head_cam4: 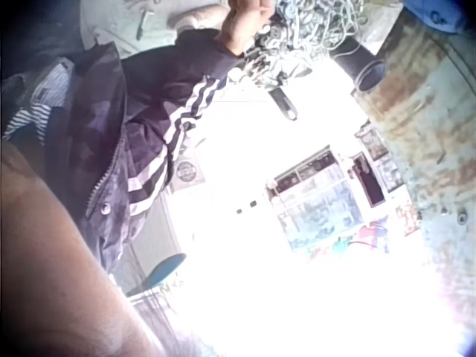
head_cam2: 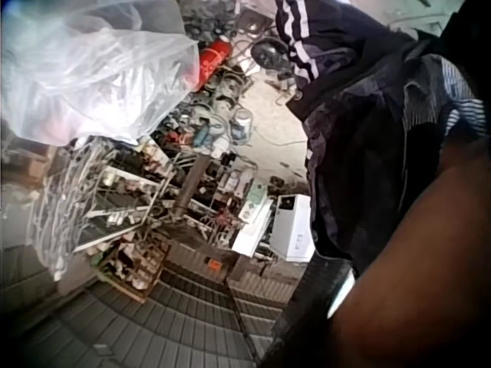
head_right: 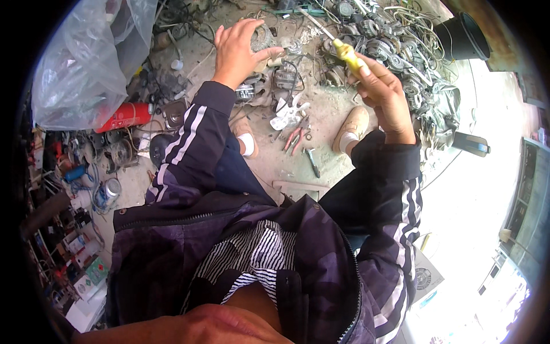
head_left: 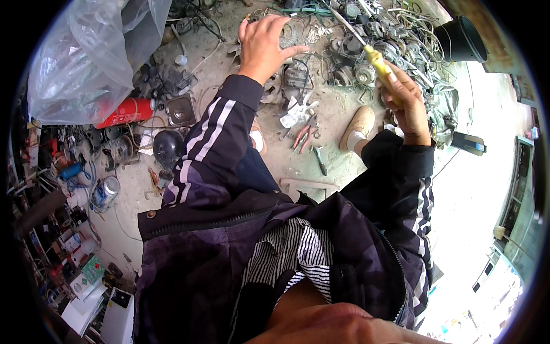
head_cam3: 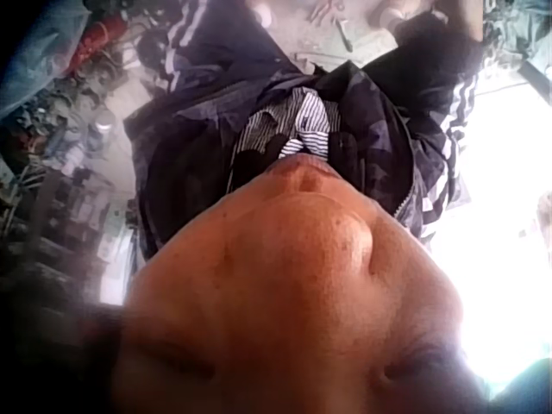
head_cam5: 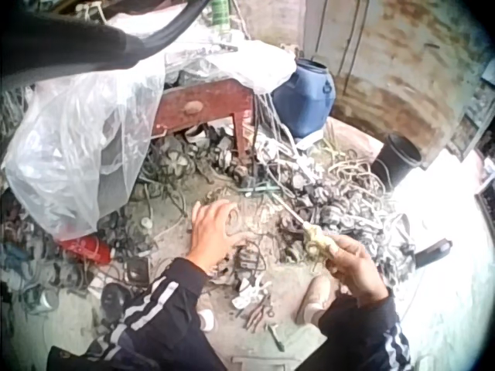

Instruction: The person disassembles and reassembles fan components in a cluttered workshop. They use pliers to remove a nut from a fan blade hub, then use a screwdriver to clean the interior of a motor housing. Finally, they use a wrench to tighten the nut back onto a fan blade assembly.

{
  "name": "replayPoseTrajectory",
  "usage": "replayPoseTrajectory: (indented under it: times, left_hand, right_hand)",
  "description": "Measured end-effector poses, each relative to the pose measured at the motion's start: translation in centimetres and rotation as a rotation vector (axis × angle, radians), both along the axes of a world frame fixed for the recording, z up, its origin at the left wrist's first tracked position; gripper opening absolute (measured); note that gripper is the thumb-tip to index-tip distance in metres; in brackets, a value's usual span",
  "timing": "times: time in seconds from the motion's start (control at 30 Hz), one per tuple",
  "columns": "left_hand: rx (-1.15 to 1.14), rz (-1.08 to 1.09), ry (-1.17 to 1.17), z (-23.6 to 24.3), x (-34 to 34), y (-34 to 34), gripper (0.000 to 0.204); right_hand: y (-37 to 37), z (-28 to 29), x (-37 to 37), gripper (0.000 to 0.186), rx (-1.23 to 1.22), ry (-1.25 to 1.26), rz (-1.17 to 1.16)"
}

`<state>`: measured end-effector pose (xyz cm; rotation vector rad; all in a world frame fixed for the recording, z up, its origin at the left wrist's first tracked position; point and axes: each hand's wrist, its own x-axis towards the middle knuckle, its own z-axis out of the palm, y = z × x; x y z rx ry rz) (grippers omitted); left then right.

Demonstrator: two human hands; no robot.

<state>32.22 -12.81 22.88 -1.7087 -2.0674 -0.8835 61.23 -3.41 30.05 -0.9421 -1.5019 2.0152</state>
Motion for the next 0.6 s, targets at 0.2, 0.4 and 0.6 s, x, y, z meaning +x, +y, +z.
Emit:
replayPoseTrajectory:
  times: [0.2, 0.4, 0.6]
  left_hand:
    - [-0.02, -0.312, -1.844, 0.8, -0.5, 0.3, 0.072]
    - [0.072, -0.376, -2.143, 2.0, -0.5, 0.1, 0.072]
    - [-0.015, -0.41, -1.897, 1.4, -0.9, 0.1, 0.07]
  right_hand:
    - [-0.4, -2.7, -1.1, 0.034, 0.616, -0.295, -0.059]
    - [-2.5, -1.2, -2.5, 0.035, 0.595, -0.172, 0.087]
    - [-3.2, -1.6, -3.0, 0.033, 0.766, -0.28, 0.081]
